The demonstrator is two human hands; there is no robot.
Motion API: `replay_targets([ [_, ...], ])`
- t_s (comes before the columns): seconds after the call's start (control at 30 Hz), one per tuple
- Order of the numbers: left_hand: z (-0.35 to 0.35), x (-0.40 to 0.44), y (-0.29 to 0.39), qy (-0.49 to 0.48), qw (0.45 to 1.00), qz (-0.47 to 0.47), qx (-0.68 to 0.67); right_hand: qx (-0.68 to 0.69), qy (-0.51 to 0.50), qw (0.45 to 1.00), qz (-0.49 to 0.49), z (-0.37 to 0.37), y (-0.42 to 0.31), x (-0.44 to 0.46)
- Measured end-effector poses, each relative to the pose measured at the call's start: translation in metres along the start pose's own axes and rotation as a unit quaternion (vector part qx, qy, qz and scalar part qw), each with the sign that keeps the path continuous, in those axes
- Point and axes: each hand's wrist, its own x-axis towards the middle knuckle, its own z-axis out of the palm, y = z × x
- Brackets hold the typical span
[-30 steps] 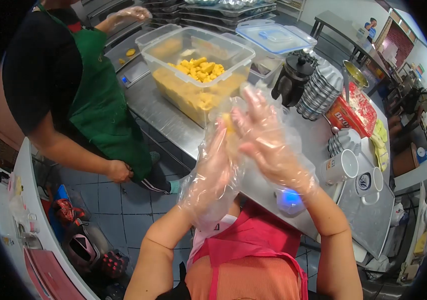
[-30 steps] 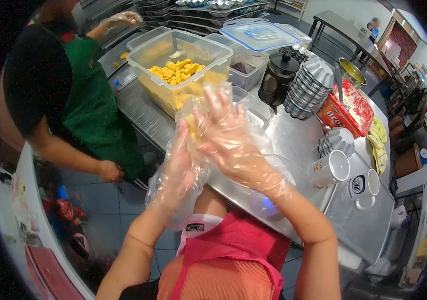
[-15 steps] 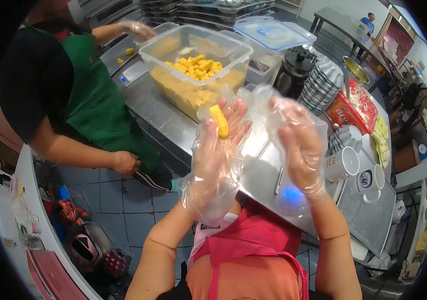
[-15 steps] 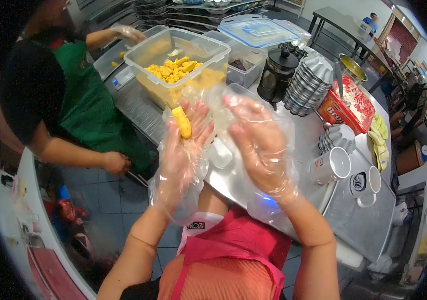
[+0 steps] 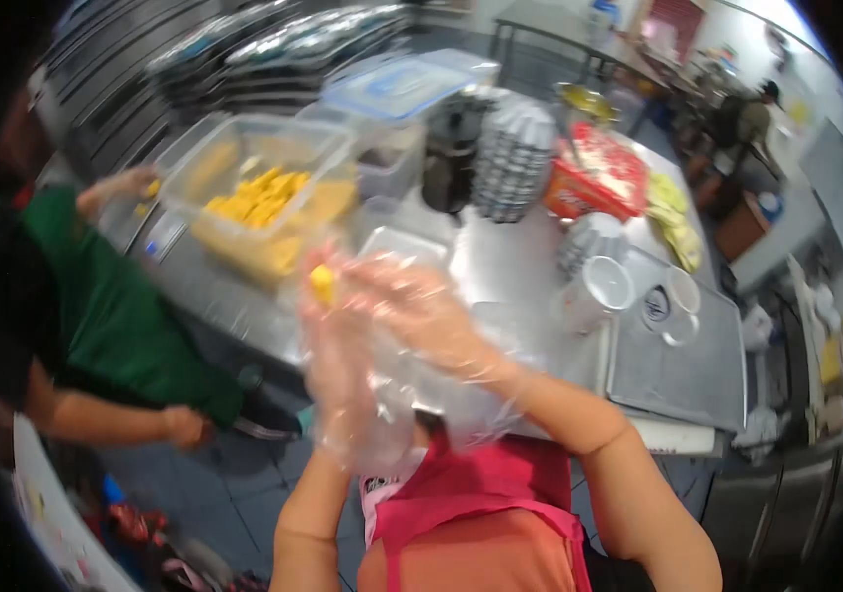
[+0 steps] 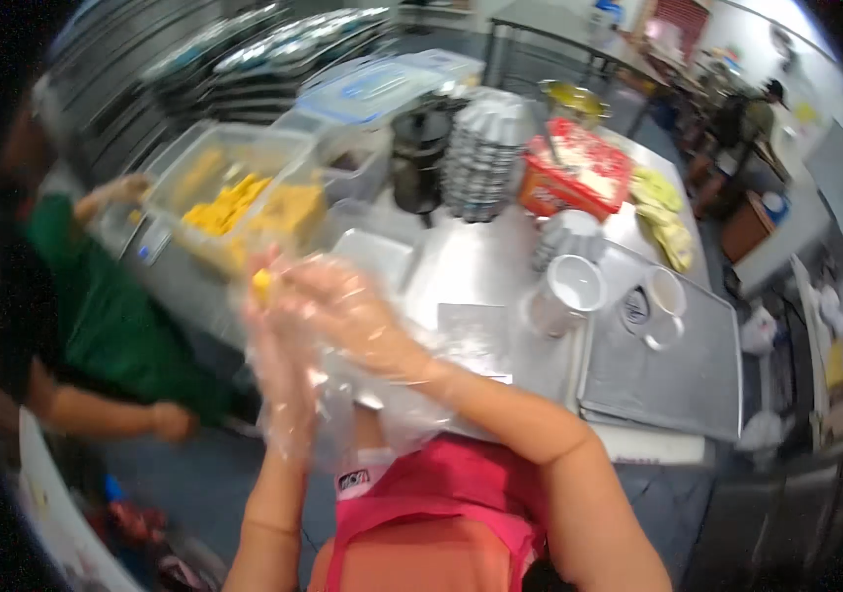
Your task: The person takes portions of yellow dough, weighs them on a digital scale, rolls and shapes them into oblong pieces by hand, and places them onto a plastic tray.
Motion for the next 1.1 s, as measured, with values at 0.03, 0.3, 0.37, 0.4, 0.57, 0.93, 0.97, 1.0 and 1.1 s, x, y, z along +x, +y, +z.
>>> replay_targets([
  [0.03, 0.002, 0.001, 0.001, -0.009, 1.000, -0.001, 0.029, -0.067, -0.003, 0.998, -0.023, 0.000, 0.010, 0.000],
  [0.3, -0.008, -0.009, -0.001, -0.049, 0.998, -0.013, -0.027, 0.096, 0.015, 0.992, 0.076, 0.006, 0.019, -0.001],
  [0.37, -0.015, -0.006, -0.005, -0.046, 0.999, -0.004, -0.020, 0.055, -0.010, 0.992, 0.109, 0.004, 0.016, 0.002],
  [0.4, -0.021, -0.001, -0.006, -0.046, 0.999, 0.008, -0.011, 0.023, -0.030, 0.990, 0.135, -0.003, 0.008, 0.007],
  [0.57, -0.050, 0.006, 0.038, 0.049, 0.997, 0.058, -0.007, -0.152, -0.028, 0.984, 0.086, -0.046, 0.033, 0.048],
  [0.93, -0.094, -0.005, 0.054, 0.093, 0.996, 0.011, -0.009, -0.492, -0.187, 0.842, 0.119, -0.038, 0.134, 0.075],
  [0.97, -0.099, -0.005, 0.056, 0.095, 0.995, 0.021, -0.009, -0.494, -0.203, 0.835, 0.133, -0.044, 0.135, 0.081],
  [1.0, -0.102, -0.005, 0.058, 0.106, 0.994, 0.026, -0.019, -0.496, -0.220, 0.827, 0.146, -0.050, 0.125, 0.087],
  [1.1, -0.114, -0.007, 0.065, 0.132, 0.989, 0.037, -0.055, -0.519, -0.194, 0.816, 0.164, -0.064, 0.071, 0.100],
])
